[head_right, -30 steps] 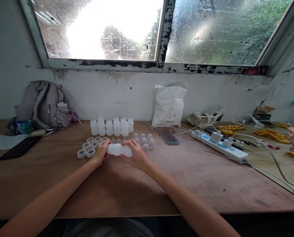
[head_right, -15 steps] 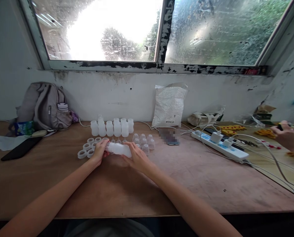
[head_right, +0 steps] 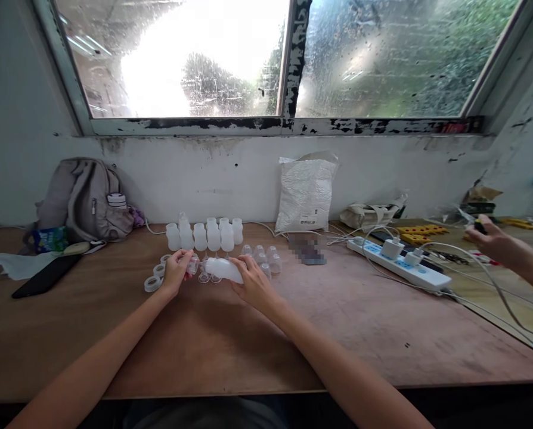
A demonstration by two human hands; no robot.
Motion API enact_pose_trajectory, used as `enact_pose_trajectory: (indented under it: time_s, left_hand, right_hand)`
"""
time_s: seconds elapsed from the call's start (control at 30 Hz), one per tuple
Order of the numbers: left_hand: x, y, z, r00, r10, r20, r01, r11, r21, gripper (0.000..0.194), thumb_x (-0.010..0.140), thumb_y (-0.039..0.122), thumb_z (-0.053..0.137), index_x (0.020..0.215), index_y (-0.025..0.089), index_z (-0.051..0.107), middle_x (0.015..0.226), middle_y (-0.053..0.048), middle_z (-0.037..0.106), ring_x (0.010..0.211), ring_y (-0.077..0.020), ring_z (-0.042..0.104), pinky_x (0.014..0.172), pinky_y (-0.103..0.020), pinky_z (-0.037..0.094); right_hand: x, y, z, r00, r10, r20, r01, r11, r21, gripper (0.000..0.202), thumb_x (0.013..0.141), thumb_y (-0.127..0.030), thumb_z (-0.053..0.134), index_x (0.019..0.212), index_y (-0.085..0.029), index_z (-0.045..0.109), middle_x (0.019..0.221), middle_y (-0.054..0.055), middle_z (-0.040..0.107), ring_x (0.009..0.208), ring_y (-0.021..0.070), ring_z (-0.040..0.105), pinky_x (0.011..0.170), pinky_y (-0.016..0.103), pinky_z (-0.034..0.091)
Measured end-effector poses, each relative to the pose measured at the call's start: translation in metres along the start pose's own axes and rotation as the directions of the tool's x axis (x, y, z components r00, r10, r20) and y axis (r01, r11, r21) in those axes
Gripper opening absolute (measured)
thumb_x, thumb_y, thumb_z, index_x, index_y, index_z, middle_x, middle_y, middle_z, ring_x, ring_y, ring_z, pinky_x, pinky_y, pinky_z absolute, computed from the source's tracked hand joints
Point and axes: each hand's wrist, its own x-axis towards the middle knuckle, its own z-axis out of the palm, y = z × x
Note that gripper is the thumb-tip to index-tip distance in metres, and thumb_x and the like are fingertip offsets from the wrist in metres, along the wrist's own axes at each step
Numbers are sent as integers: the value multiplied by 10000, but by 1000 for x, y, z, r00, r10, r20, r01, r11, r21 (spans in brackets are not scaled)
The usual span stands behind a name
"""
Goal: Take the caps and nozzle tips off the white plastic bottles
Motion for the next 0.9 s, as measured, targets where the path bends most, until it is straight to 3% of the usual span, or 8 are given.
enact_pose_trajectory:
  time_s: [0.2, 0.43, 0.9]
  left_hand:
    - [3, 2, 0, 997, -73, 6, 73, 981, -180, 297, 656, 425, 538, 663, 129, 521, 665, -39, 621, 333, -68, 468, 286, -165, 295]
    - [3, 2, 1, 988, -149, 39, 154, 933, -326, 292, 656, 402, 537, 735, 121, 538, 753, -57, 646, 346, -57, 465, 303, -163, 306]
    - [5, 6, -2, 986, -169, 4, 153, 881, -447, 263, 657, 382, 530, 726, 128, 521, 717, -36, 637, 329, -52, 456, 308, -172, 301]
  right_hand:
    - [-1, 0, 4, 996, 59, -63, -54, 995, 80, 433, 712, -217, 537, 1122, -208, 399, 1052, 78, 451, 924, 204, 491, 763, 326, 439]
    - [-2, -2, 4, 999, 45, -24, -42, 995, 92, 396, 720, -228, 529, 1102, -210, 426, 1038, 82, 468, 934, 212, 489, 777, 344, 431]
    - [-3, -4, 4, 996, 84, 36, -88, 991, 106, 390, 711, -232, 533, 1089, -211, 439, 1038, 80, 478, 921, 218, 492, 760, 342, 422]
